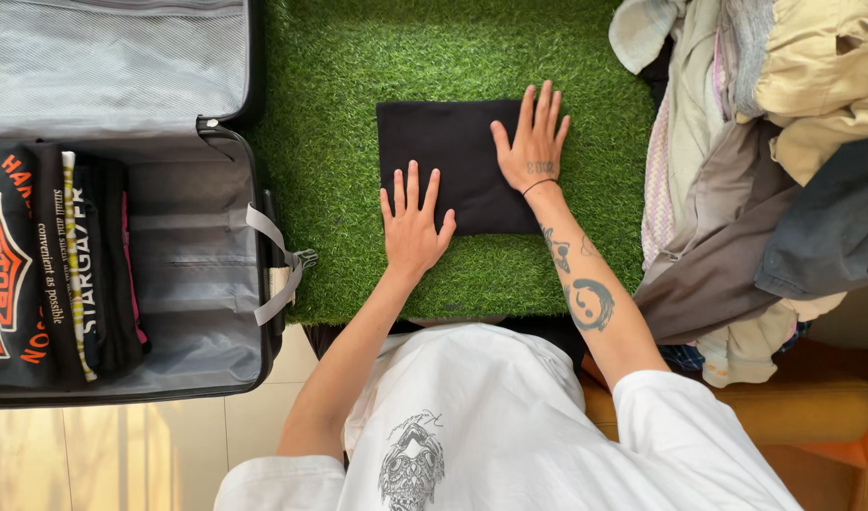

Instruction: The person folds a black shirt and a white shirt by hand and places them into a suitcase, then takes a pair of tan shorts from a pile of clothes and folds them.

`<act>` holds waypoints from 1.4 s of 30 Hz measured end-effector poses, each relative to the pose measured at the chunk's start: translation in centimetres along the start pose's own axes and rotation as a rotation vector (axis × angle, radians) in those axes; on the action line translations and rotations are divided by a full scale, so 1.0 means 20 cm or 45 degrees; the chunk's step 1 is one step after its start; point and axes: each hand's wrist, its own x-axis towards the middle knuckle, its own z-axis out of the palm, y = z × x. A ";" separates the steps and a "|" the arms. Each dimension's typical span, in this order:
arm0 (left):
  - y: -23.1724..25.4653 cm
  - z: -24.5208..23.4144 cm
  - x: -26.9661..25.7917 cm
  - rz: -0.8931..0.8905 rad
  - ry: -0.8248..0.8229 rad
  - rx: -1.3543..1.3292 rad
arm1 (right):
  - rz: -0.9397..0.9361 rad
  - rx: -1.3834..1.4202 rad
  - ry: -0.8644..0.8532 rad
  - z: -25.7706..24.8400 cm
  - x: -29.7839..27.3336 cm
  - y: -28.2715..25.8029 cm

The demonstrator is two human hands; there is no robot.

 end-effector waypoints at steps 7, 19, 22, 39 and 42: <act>0.03 -0.01 0.00 -0.026 -0.037 0.009 | 0.002 -0.128 -0.001 -0.01 -0.13 -0.08; -0.01 0.08 -0.03 -0.115 -0.029 -0.049 | -0.408 0.052 -0.077 0.08 -0.13 -0.50; -0.04 0.11 -0.05 -0.254 0.038 -0.101 | -0.465 -0.059 -0.077 0.13 -0.03 -0.67; -0.07 -0.01 -0.13 -0.532 -0.236 -0.055 | -0.611 0.220 -0.247 -0.02 -0.32 -0.68; -0.06 -0.03 -0.14 -0.498 -0.206 -0.091 | -0.497 0.130 -0.296 -0.14 -0.42 -0.45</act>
